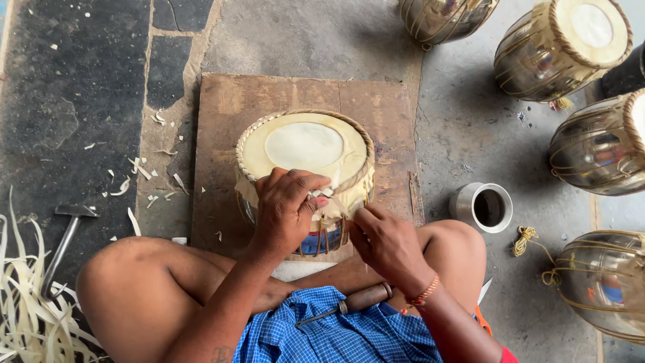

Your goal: The person is repairing a drum by using a metal tool to weave and tighten strips of material around the drumhead, occasionally using scissors to cut the material.

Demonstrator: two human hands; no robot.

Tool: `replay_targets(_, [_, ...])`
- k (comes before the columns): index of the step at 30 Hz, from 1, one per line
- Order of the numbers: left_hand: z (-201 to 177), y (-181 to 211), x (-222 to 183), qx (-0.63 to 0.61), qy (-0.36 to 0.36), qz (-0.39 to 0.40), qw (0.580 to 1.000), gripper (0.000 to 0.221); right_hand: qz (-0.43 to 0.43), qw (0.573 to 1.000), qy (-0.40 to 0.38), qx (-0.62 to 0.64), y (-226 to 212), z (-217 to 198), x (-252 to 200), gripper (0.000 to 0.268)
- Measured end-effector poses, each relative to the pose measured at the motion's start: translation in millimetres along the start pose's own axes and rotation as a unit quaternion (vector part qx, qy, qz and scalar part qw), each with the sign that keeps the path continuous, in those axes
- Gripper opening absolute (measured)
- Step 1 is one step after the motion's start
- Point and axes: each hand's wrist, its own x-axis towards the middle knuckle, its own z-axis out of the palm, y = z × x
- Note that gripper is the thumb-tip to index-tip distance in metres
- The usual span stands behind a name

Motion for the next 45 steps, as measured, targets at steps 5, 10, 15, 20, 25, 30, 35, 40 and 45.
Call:
replay_targets(5, [15, 0, -1, 0.014, 0.010, 0.035, 0.999, 0.018, 0.037, 0.999, 0.008, -0.015, 2, 0, -7, 0.022])
replay_targets(10, [8, -7, 21, 0.027, -0.021, 0.060, 0.998, 0.019, 0.037, 0.998, -0.021, 0.036, 2, 24, -11, 0.020])
replay_targets(15, [2, -13, 18, 0.011, -0.016, 0.013, 1.000, 0.034, -0.135, 0.966, -0.196, 0.097, 25, 46, -78, 0.026])
replay_targets(20, [22, -6, 21, 0.065, 0.009, -0.056, 0.996, 0.013, -0.032, 0.980, -0.196, 0.013, 29, 65, -117, 0.033])
replay_targets(25, [37, -17, 37, 0.050, 0.064, -0.071, 0.994, 0.009, 0.277, 0.903, -0.145, 0.294, 38, 36, -123, 0.048])
replay_targets(30, [27, -31, 37, 0.058, 0.074, -0.020, 0.995, 0.012, 0.058, 0.967, 0.075, 0.237, 17, 0, -96, 0.054])
replay_targets(35, [15, -35, 34, 0.065, 0.042, -0.004, 0.997, 0.019, 0.142, 0.955, 0.079, 0.248, -9, -10, -49, 0.053])
replay_targets(40, [9, -38, 39, 0.121, 0.018, 0.005, 0.992, 0.048, 0.181, 0.950, 0.047, 0.249, -13, -9, -32, 0.055])
replay_targets(45, [11, -37, 37, 0.135, 0.012, 0.011, 0.991, 0.054, 0.147, 0.949, 0.065, 0.270, -5, -3, -30, 0.053])
